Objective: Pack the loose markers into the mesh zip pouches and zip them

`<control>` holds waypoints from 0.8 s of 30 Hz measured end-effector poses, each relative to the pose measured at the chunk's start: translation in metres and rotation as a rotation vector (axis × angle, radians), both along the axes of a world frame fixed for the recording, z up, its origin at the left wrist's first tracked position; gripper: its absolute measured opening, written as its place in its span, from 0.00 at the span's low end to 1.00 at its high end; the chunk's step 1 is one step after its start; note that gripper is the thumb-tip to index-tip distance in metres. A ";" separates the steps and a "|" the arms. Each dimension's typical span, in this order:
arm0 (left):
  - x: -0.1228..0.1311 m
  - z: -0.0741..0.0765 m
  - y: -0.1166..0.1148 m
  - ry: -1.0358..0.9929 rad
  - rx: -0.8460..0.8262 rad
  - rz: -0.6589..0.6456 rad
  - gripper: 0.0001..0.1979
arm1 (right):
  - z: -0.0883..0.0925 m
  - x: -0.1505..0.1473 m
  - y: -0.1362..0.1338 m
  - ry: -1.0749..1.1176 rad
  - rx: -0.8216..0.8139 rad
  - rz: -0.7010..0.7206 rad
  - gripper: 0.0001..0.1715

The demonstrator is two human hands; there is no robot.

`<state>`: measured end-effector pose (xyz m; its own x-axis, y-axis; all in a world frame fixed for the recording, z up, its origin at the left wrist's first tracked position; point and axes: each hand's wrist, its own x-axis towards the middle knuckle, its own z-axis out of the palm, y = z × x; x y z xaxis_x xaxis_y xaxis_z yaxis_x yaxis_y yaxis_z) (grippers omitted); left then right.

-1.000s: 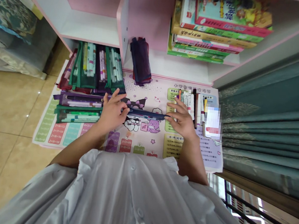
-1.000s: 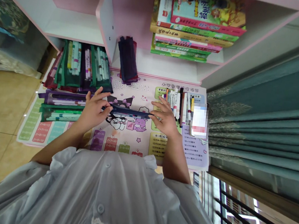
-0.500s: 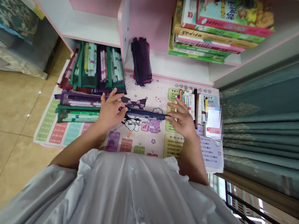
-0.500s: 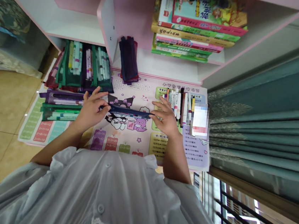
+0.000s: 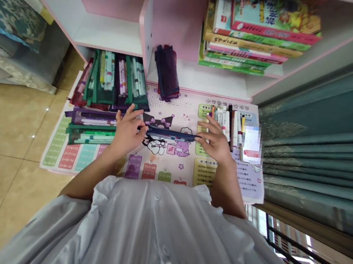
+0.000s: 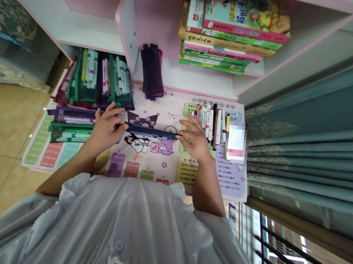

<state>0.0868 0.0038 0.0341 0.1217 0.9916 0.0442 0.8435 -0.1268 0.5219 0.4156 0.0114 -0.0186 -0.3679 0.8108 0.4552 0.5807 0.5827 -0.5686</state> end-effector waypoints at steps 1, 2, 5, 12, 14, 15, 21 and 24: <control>-0.001 0.000 0.000 0.000 0.001 0.001 0.08 | 0.000 0.000 0.000 0.001 0.000 0.000 0.10; -0.001 0.000 0.000 0.001 0.001 0.003 0.08 | 0.000 0.000 0.000 0.002 0.001 -0.001 0.10; -0.002 0.001 0.000 0.001 -0.003 0.004 0.08 | 0.001 0.001 0.000 -0.003 -0.001 -0.003 0.10; -0.005 0.003 0.001 0.009 -0.009 0.052 0.07 | 0.000 0.002 0.000 -0.013 0.022 0.015 0.08; -0.007 0.003 0.001 0.012 -0.008 0.066 0.07 | 0.000 0.001 0.000 -0.003 0.037 0.015 0.08; -0.007 0.003 0.001 0.011 -0.009 0.066 0.07 | -0.001 0.001 0.000 -0.002 0.039 0.013 0.08; -0.009 0.002 0.001 -0.009 -0.008 0.073 0.07 | -0.001 0.001 -0.001 -0.012 0.032 0.011 0.08; -0.011 0.001 0.001 -0.012 -0.006 0.083 0.07 | -0.002 0.002 -0.001 -0.014 0.016 0.004 0.09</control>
